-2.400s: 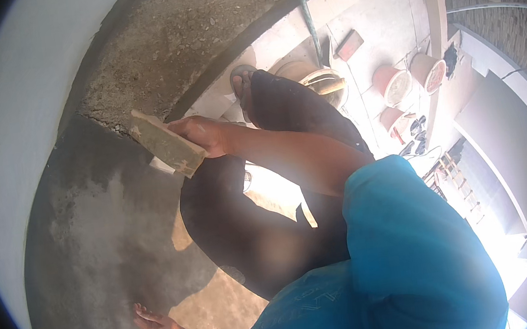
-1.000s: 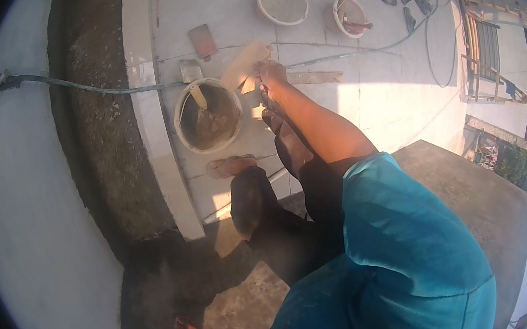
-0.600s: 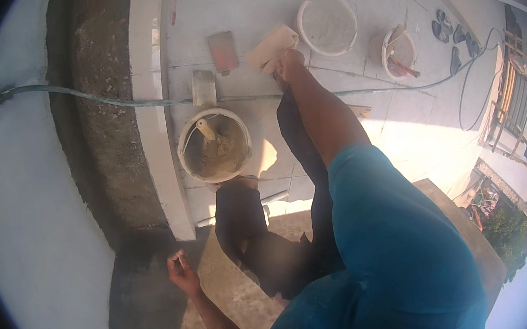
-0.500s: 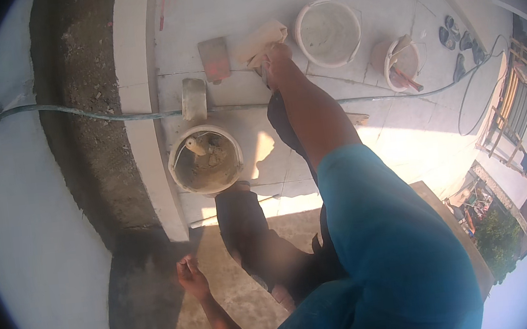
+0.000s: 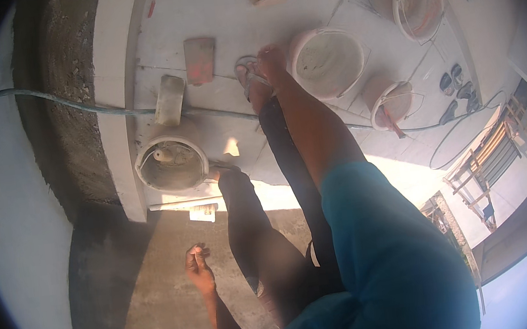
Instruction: The person scoops cement from a bucket using a trowel and applies it to a concrete surface, smoothing it with a wooden float. The person repeatedly scoops and applies cement to different sections of the surface.
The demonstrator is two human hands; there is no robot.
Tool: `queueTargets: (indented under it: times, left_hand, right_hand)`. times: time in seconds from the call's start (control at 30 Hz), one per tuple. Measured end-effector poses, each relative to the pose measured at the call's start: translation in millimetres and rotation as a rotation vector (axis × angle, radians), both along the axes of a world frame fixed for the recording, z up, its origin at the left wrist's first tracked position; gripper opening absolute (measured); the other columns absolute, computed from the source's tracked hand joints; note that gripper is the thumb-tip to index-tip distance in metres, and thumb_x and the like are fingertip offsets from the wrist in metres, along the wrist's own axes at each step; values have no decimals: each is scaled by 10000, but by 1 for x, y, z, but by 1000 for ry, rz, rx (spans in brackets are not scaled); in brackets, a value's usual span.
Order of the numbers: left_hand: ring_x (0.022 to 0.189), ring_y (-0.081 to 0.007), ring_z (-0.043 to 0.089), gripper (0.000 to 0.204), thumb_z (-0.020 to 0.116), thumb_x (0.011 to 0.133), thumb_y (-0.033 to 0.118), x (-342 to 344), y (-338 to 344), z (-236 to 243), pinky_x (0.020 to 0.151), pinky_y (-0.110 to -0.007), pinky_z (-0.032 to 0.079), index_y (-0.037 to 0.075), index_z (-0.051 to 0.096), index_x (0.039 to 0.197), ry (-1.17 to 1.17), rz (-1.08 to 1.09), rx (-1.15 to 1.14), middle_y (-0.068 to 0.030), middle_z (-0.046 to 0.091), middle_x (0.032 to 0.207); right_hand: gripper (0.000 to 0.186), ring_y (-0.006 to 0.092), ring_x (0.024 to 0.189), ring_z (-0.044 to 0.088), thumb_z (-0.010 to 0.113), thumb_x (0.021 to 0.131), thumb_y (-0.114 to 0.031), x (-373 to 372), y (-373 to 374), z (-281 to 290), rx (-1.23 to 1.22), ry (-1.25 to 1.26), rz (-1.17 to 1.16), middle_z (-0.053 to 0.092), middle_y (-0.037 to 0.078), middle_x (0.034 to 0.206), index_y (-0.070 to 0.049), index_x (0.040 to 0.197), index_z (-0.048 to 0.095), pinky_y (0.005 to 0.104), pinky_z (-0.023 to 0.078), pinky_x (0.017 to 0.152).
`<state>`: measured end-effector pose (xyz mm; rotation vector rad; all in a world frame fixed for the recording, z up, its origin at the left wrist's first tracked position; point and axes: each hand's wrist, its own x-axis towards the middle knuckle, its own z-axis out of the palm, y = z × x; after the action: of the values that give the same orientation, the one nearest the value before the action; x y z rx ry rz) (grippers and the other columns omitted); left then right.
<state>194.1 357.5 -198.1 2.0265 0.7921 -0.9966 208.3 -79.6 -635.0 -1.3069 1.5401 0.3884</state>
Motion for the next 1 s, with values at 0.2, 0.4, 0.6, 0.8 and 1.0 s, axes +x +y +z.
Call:
queueTargets:
  times: [0.2, 0.4, 0.6, 0.8, 1.0]
  left_hand:
    - [886, -109, 632, 175, 686, 1003, 205, -46, 25, 11, 833, -286, 510, 30, 694, 994, 65, 134, 69, -27, 694, 959]
    - [878, -102, 631, 218, 673, 1012, 237, -107, 56, -20, 821, -276, 493, 32, 702, 943, 62, 332, 8, -23, 703, 929]
    - [881, -160, 674, 281, 610, 1040, 294, -152, 98, -27, 808, -315, 539, 26, 688, 1012, 66, 420, -14, -67, 711, 983]
    - [884, -132, 652, 263, 610, 1045, 270, -163, 164, -65, 814, -291, 525, 18, 674, 1089, -14, 542, 5, -65, 710, 1035]
    - [960, -139, 649, 382, 604, 1042, 300, -37, 213, -204, 821, -289, 521, 14, 603, 1295, -233, 455, -6, -69, 690, 1117]
  right_hand:
    - [226, 291, 940, 702, 658, 892, -180, 44, 111, 76, -245, -174, 833, 725, 150, 1024, -88, 1096, 685, 391, 533, 839]
    - [229, 291, 959, 675, 652, 911, -218, 138, 221, 171, -111, -582, 935, 658, 118, 1059, -81, 1093, 662, 424, 536, 853]
    - [317, 292, 1004, 670, 696, 906, -228, 117, 328, 177, -492, -602, 1675, 663, 91, 1070, -94, 1191, 665, 394, 575, 854]
    - [230, 271, 1130, 608, 686, 896, -204, 102, 394, 202, -270, 68, 2053, 691, 98, 1104, -112, 1099, 742, 404, 570, 850]
    - [231, 252, 1118, 588, 647, 914, -234, 47, 425, 155, -518, 192, 2233, 715, 88, 1112, -131, 1103, 733, 426, 484, 831]
